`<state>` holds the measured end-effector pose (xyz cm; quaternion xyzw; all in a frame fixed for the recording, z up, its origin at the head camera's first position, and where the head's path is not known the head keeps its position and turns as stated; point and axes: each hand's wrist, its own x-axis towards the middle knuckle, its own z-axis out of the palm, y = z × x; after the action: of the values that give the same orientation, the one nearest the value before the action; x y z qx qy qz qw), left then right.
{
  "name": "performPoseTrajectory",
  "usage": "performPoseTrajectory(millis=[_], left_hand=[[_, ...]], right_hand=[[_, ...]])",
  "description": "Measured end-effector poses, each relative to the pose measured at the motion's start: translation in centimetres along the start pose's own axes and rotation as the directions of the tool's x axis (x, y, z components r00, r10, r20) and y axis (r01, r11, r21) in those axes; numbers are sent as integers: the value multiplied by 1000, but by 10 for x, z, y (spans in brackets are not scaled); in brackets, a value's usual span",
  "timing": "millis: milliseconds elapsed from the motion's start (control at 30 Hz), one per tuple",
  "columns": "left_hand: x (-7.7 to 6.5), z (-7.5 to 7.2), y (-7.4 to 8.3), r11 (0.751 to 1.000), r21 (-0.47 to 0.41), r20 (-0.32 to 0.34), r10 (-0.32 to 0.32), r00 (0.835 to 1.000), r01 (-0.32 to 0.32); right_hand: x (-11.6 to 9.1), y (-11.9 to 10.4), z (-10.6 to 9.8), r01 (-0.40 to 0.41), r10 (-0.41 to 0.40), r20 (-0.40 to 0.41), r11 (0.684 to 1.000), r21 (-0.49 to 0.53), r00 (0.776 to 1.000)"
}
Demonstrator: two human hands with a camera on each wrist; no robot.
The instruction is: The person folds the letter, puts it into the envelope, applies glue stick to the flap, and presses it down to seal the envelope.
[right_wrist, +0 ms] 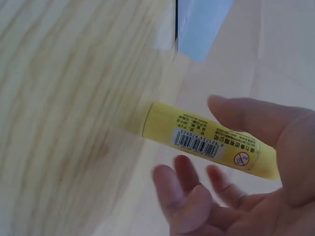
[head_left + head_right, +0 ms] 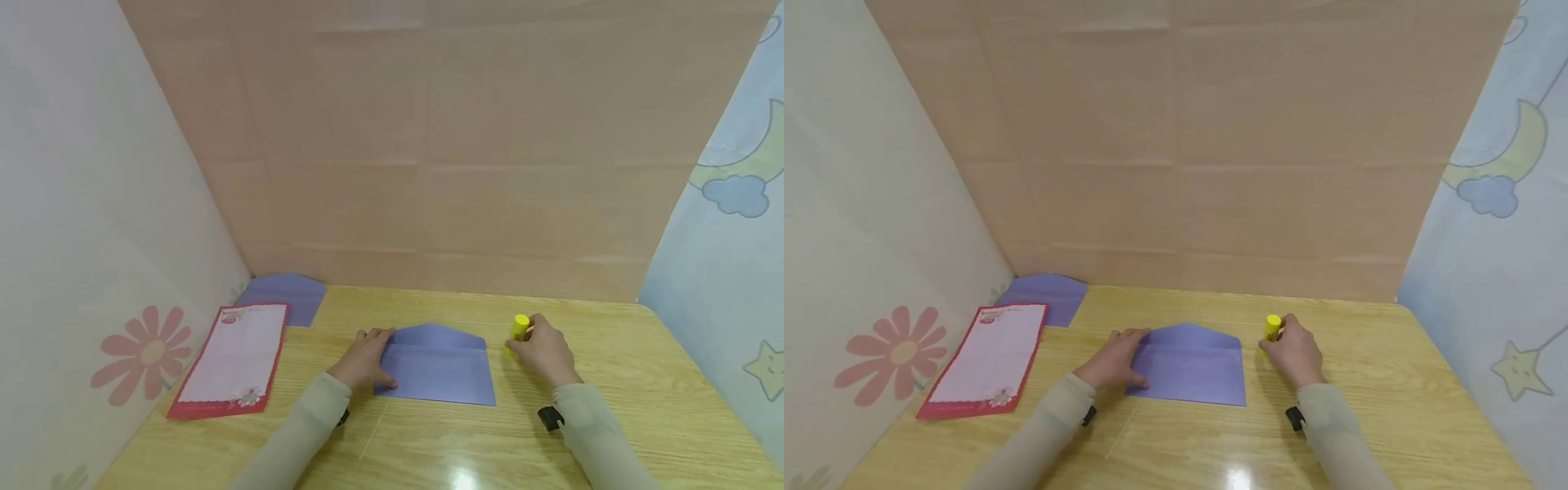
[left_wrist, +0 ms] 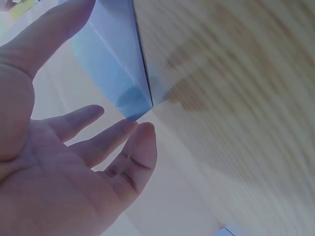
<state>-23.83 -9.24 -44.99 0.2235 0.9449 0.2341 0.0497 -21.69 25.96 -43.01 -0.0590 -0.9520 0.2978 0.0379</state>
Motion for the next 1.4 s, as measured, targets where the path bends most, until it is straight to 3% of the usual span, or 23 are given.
performPoseTrajectory(millis=[233, 400, 500, 633, 833, 1033, 1400], left_hand=[[-2, 3, 2, 1000, 21, -13, -1, 1000, 1], [-5, 3, 5, 999, 31, -31, -25, 999, 26], [-7, 4, 7, 998, 44, -39, -37, 999, 38], [-10, 5, 10, 997, 68, -45, -43, 998, 46], [-11, 4, 15, 995, 91, -47, -33, 998, 37], [-13, 5, 17, 993, 110, -16, -33, 999, 35], [-10, 12, 23, 991, 137, 15, 2, 1000, -4]], right_hand=[[-6, -1, -4, -106, 125, 183, 989, -108, 975], [-13, -9, 2, -48, 81, 309, 992, -113, 948], [-18, -21, 6, 30, 0, 304, 995, -93, 953], [-21, -41, 14, 148, -124, 233, 985, -88, 964], [-21, -56, 29, 320, -293, 163, 931, -176, 942], [-24, -57, 42, 393, -353, 203, 895, -211, 913], [-28, -66, 60, 456, -398, 258, 862, -224, 880]])
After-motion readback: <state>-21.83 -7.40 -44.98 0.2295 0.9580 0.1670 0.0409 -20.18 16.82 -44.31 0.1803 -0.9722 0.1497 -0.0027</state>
